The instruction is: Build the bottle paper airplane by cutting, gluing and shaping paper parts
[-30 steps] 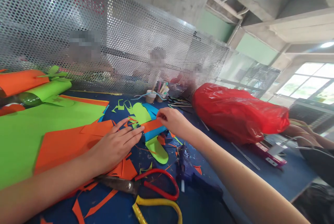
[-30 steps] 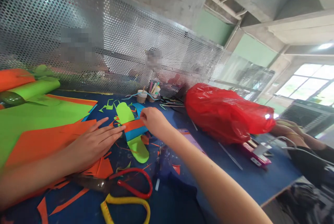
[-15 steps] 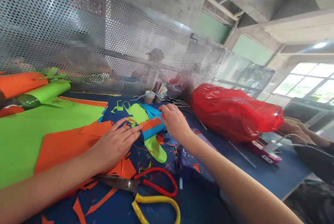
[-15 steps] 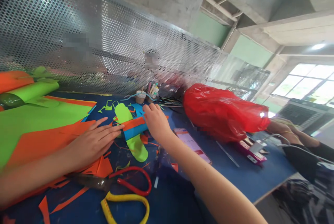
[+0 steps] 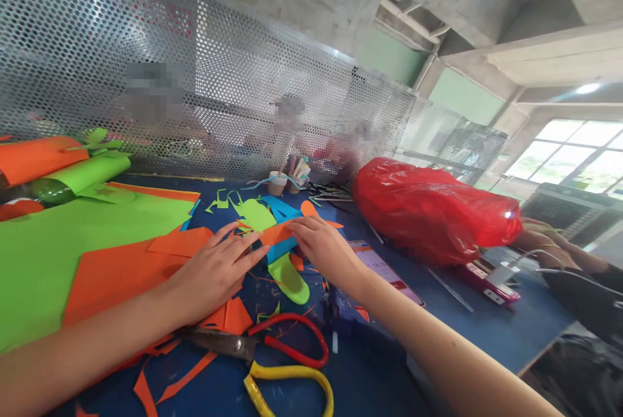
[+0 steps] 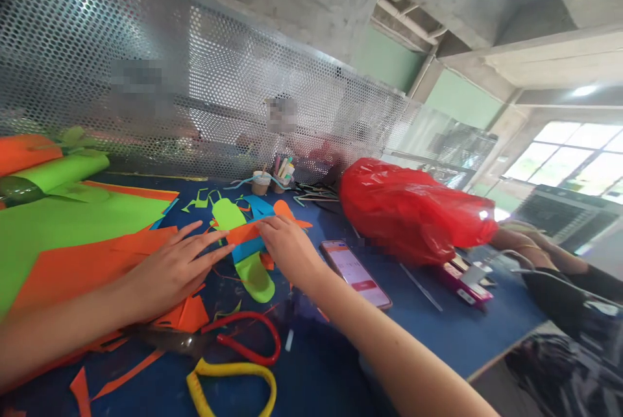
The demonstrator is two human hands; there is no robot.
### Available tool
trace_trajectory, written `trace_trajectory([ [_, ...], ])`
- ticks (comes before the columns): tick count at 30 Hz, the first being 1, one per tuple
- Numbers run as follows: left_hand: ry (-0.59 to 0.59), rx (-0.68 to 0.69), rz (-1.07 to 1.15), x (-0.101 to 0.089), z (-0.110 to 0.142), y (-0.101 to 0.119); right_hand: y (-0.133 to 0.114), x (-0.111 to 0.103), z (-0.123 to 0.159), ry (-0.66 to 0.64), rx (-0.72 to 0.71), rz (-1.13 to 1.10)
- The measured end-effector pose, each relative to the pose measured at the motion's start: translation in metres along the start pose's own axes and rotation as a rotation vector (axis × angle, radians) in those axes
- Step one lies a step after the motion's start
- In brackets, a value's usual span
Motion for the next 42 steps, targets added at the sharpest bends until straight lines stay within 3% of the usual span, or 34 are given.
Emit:
trace_trajectory([
  [5,-0.006,-0.007,-0.011,0.001,0.001,0.0,-0.013,0.005,-0.002,-0.017,-0.066,-0.006],
  [10,0.007,-0.006,0.002,0.001,0.001,-0.001,-0.011,0.013,0.0,-0.049,-0.024,0.035],
  [23,0.059,0.002,0.039,0.0,0.002,0.002,-0.012,0.002,-0.001,-0.178,-0.017,-0.013],
  [31,0.08,-0.011,0.039,-0.001,0.005,0.003,-0.019,-0.001,-0.005,-0.245,0.018,0.071],
  [42,0.048,-0.016,0.059,0.0,0.005,0.005,-0.02,0.0,-0.01,-0.292,0.021,0.068],
])
Point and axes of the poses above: each hand's wrist, its own z-axis away from the middle knuckle, its own x-axis out of the palm, y = z × x, the point moved 6 cm from there along -z, towards the middle knuckle, and after that the axes turned 10 degrees about -y, right-handed, at the moved point
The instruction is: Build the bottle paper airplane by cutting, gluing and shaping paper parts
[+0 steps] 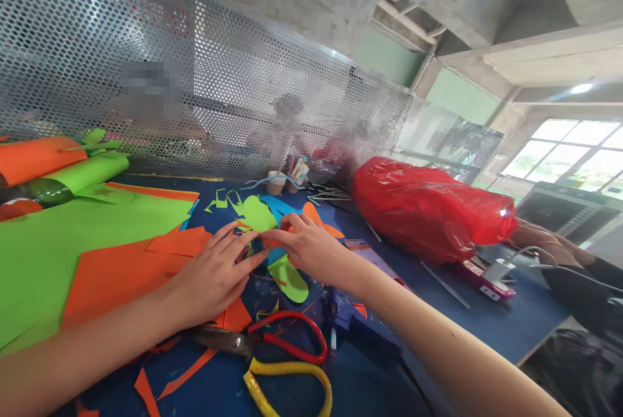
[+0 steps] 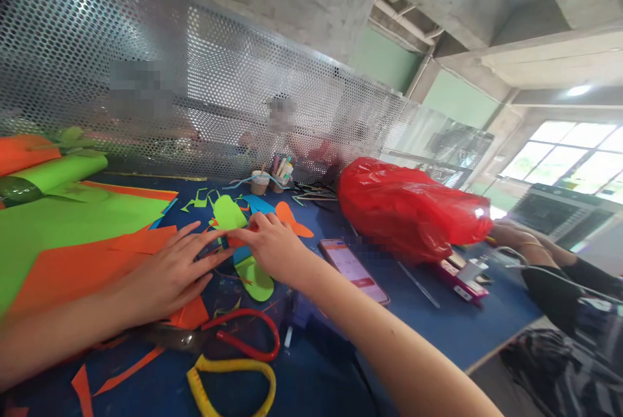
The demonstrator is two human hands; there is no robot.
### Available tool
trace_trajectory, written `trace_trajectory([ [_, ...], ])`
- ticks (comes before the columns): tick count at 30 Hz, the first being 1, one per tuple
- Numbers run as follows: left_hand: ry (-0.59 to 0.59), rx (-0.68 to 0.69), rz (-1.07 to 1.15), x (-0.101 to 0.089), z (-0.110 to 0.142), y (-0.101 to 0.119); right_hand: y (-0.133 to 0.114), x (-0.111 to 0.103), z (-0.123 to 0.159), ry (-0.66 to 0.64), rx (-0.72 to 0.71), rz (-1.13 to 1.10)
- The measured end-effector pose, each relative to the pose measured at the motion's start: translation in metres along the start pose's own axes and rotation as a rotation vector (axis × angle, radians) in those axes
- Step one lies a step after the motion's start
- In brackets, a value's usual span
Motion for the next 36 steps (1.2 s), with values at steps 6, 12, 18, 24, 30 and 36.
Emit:
trace_trajectory([
  [6,-0.013,-0.02,-0.004,0.003,0.001,-0.002,-0.001,-0.002,0.0,0.03,0.002,-0.003],
  [12,-0.027,-0.033,0.0,0.005,0.002,-0.004,-0.003,-0.001,-0.004,0.025,0.011,0.033],
  [18,-0.051,-0.039,0.014,0.004,0.001,-0.005,0.004,-0.011,0.001,0.041,-0.074,-0.098],
  [24,-0.07,-0.067,0.039,-0.003,-0.009,-0.012,0.028,-0.008,0.008,0.1,-0.053,-0.142],
  [30,-0.094,-0.064,0.116,-0.011,-0.041,-0.022,0.03,-0.018,0.025,0.19,-0.009,-0.147],
  [36,-0.114,-0.098,0.245,0.003,-0.061,-0.04,0.035,-0.016,0.097,0.218,0.269,-0.153],
])
Point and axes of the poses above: each hand's wrist, its own z-axis away from the middle knuckle, its own x-axis out of the palm, y = z × x, the point moved 6 cm from there along -z, towards the middle knuckle, and after that the axes turned 10 degrees about -y, right-handed, at the moved point
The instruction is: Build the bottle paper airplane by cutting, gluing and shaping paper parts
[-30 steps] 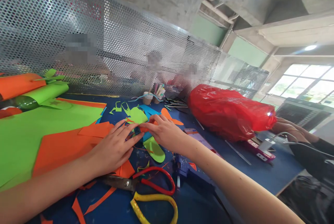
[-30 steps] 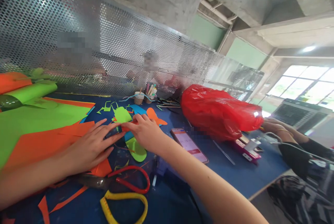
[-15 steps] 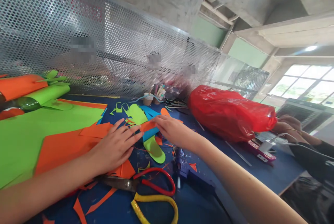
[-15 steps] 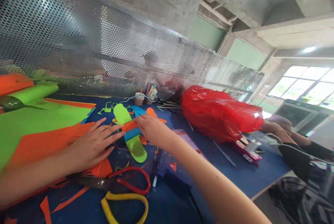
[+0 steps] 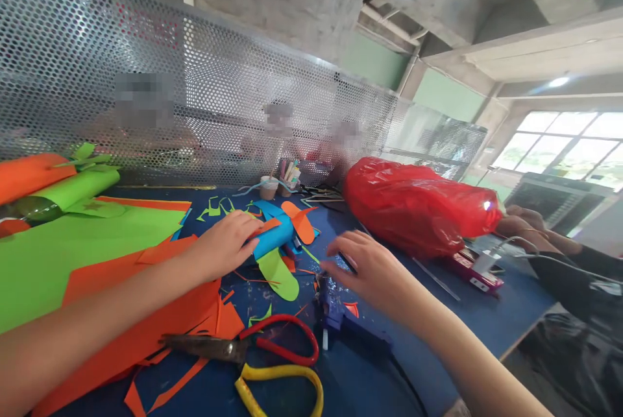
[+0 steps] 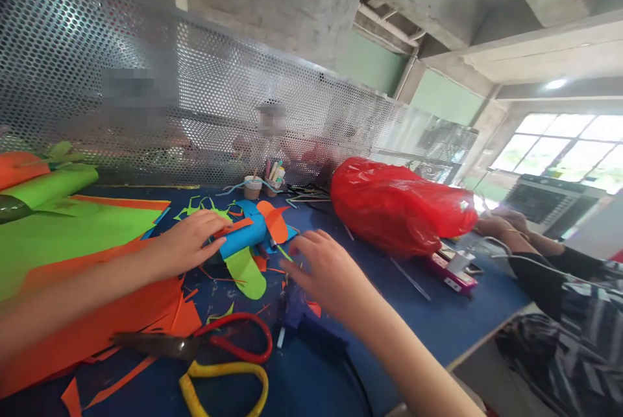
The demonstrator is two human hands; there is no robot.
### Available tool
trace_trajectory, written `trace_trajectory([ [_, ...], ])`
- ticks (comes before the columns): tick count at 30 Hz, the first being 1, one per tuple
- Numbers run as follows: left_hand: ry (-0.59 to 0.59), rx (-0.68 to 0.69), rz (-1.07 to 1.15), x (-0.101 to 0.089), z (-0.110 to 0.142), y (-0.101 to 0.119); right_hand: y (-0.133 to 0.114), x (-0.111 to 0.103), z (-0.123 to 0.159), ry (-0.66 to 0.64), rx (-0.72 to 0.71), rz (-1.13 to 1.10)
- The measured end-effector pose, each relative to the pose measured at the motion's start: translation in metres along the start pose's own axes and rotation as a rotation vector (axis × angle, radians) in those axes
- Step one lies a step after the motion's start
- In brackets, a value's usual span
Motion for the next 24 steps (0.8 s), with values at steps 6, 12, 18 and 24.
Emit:
trace_trajectory([
  [6,-0.046,-0.112,0.147,0.007,-0.009,-0.018,0.028,0.056,0.073,-0.23,0.187,-0.123],
  [12,-0.098,-0.258,0.241,0.005,-0.008,-0.029,0.028,0.074,0.081,-0.182,0.173,-0.209],
  [18,-0.096,-0.316,0.367,0.004,-0.008,-0.033,0.017,0.035,0.066,-0.024,0.206,-0.424],
  [24,-0.1,-0.342,0.487,0.006,-0.007,-0.034,-0.002,0.015,0.023,-0.06,0.287,-1.168],
])
Point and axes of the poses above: each hand's wrist, its own z-axis away from the middle knuckle, its own x-axis out of the palm, y = z × x, the point moved 6 cm from there along -z, towards the middle knuckle, and after that the axes turned 10 degrees about -y, right-handed, at the moved point
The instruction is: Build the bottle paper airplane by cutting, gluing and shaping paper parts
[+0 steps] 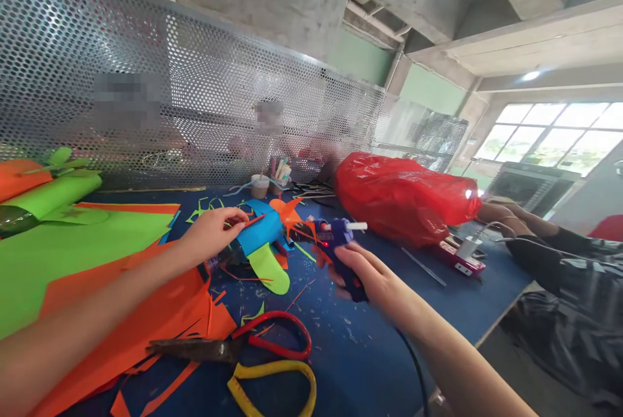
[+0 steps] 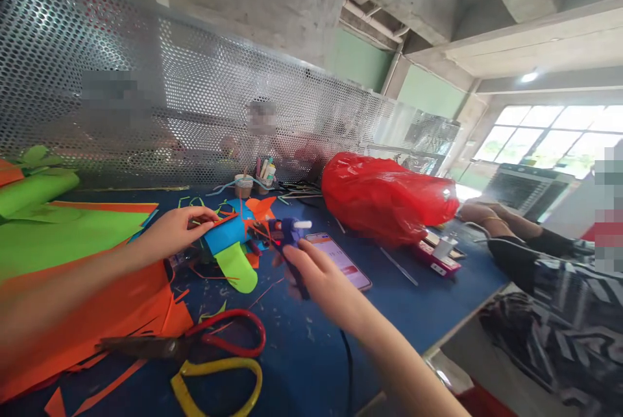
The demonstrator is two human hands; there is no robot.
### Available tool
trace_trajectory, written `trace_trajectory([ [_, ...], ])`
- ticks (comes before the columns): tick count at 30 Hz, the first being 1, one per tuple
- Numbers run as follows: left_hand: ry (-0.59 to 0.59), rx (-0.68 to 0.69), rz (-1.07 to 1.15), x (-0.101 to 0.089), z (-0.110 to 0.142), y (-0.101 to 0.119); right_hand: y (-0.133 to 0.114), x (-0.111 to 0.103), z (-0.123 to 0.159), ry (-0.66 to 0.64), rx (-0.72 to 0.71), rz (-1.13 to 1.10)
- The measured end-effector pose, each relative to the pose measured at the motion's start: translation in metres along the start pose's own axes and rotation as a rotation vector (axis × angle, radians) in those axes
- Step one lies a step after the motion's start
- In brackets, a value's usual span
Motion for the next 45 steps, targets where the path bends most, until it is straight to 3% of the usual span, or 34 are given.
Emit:
trace_trajectory([
  [4,-0.001,0.004,0.041,0.0,0.001,-0.002,-0.01,0.002,-0.02,-0.066,-0.05,-0.096],
  [10,0.003,0.026,0.069,0.001,-0.001,-0.006,-0.005,-0.004,-0.041,0.001,0.024,0.108],
  [18,-0.012,0.035,0.052,0.002,-0.002,-0.003,-0.016,0.021,-0.064,-0.053,0.006,0.264],
  [28,-0.018,0.011,0.0,-0.001,-0.002,-0.006,-0.022,0.046,-0.077,-0.103,0.042,0.329],
  [38,-0.019,0.023,0.011,0.0,-0.001,-0.003,-0.022,0.034,-0.081,-0.06,0.081,0.404],
  [45,-0.042,-0.032,-0.018,-0.001,-0.002,-0.006,-0.027,0.047,-0.076,-0.103,0.106,0.4],
])
Point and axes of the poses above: each hand's wrist, its own z-axis away from the middle knuckle, its own x-axis out of the palm, y = z × x, the point moved 6 cm from there along -z, towards the middle knuckle, and after that the axes turned 10 degrees about -y, right-handed, at the moved point
